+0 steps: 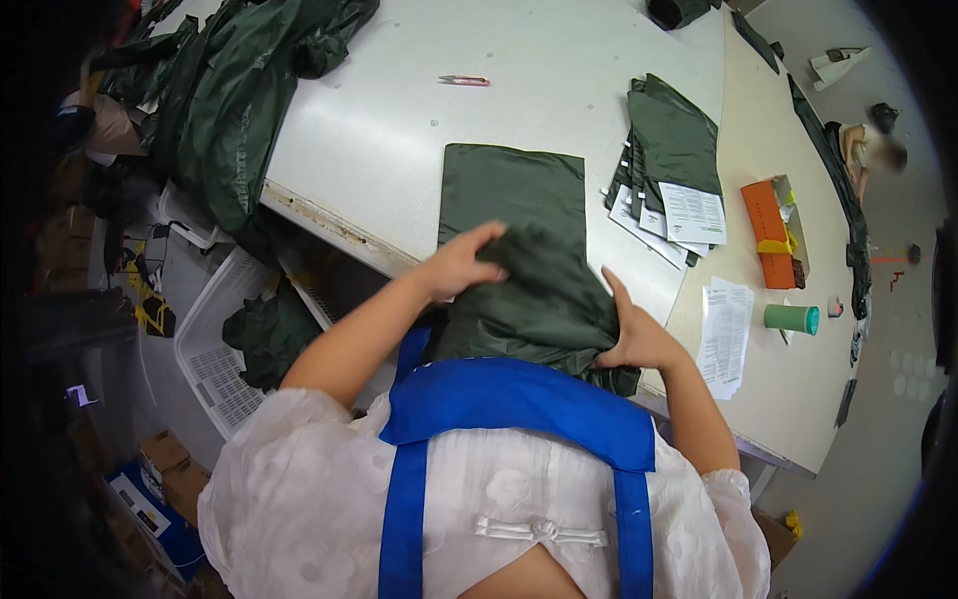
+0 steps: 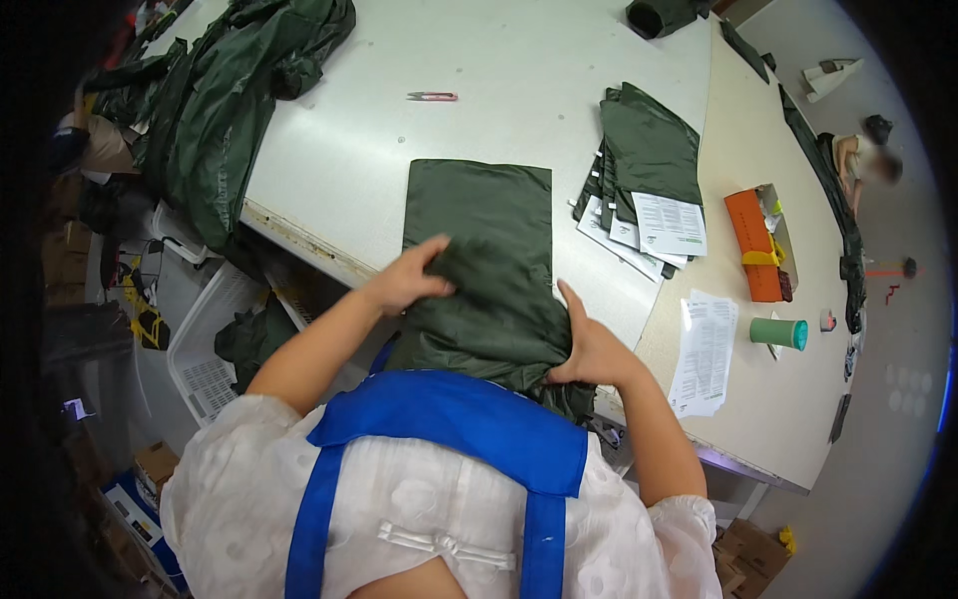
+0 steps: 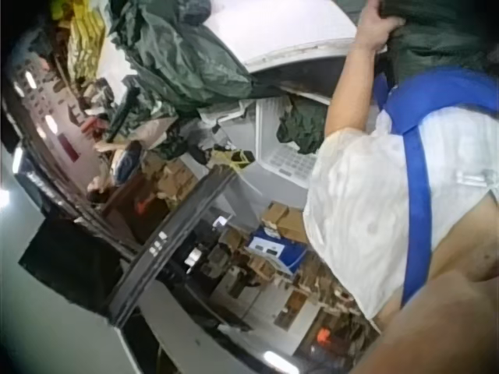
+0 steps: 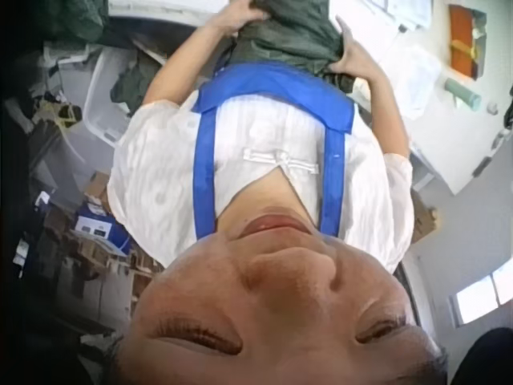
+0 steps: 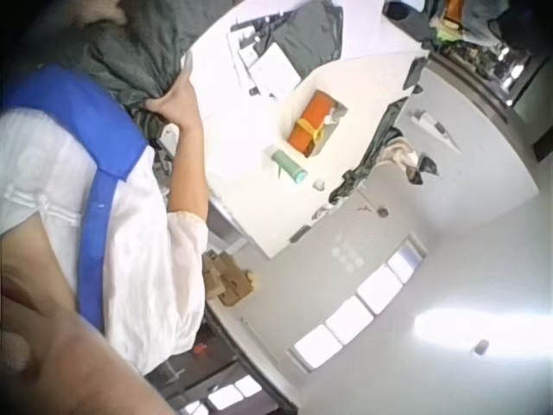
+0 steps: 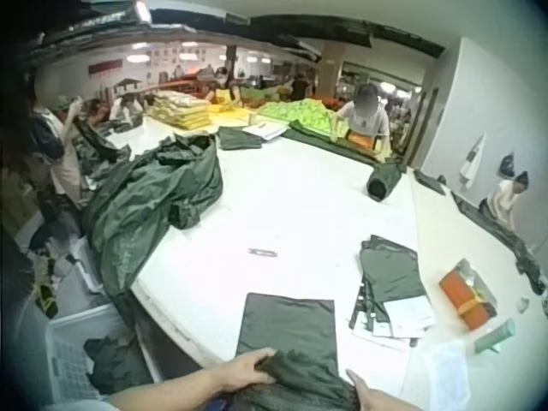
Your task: The person folds a green jacket on a white table. They smooth the fabric, fold the sleeves inward, and fold the body into a compact rectangle. The folded jacket is placed on a stack of similar folded items.
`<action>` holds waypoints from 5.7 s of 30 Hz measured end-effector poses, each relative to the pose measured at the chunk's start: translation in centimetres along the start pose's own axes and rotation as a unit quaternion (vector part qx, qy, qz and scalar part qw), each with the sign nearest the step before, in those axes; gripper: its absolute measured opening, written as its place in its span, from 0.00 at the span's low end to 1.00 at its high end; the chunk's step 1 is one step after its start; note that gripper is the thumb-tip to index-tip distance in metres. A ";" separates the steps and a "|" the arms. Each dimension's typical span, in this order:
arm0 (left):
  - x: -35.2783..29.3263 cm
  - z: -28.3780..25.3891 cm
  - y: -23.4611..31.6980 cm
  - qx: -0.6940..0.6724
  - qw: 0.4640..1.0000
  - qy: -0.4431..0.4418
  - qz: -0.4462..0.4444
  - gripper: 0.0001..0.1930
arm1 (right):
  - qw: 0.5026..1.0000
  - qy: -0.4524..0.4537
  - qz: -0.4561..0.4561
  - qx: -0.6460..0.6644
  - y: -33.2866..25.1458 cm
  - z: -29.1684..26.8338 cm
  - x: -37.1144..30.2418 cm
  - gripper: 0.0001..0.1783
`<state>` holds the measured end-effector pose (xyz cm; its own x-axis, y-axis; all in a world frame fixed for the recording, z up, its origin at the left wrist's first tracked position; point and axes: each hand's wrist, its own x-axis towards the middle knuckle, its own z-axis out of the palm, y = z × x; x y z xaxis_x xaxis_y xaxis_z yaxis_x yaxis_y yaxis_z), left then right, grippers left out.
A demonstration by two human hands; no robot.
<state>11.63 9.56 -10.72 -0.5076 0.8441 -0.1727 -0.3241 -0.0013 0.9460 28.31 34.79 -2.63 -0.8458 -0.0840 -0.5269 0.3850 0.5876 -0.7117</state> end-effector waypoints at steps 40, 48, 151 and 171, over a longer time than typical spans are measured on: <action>-0.4 -2.7 0.7 0.531 0.809 0.002 0.251 0.32 | 0.980 -0.118 0.029 0.157 1.9 1.8 4.2 0.23; -1.5 -3.0 -0.7 0.450 0.868 0.124 0.172 0.26 | 0.944 0.161 0.086 0.274 6.4 4.1 2.0 0.25; 13.4 9.9 0.8 0.597 0.735 0.151 0.285 0.04 | 0.945 0.286 0.045 -0.152 3.0 2.2 3.2 0.45; 12.1 8.8 6.0 0.637 0.766 0.064 0.053 0.07 | 0.910 0.256 -0.034 -0.326 0.8 3.1 1.8 0.43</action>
<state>10.56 24.50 -4.71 -0.5779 0.8158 -0.0239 0.7255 0.5269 0.4428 28.27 32.60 -5.57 -0.9849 0.1494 -0.0880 0.1655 0.9612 -0.2209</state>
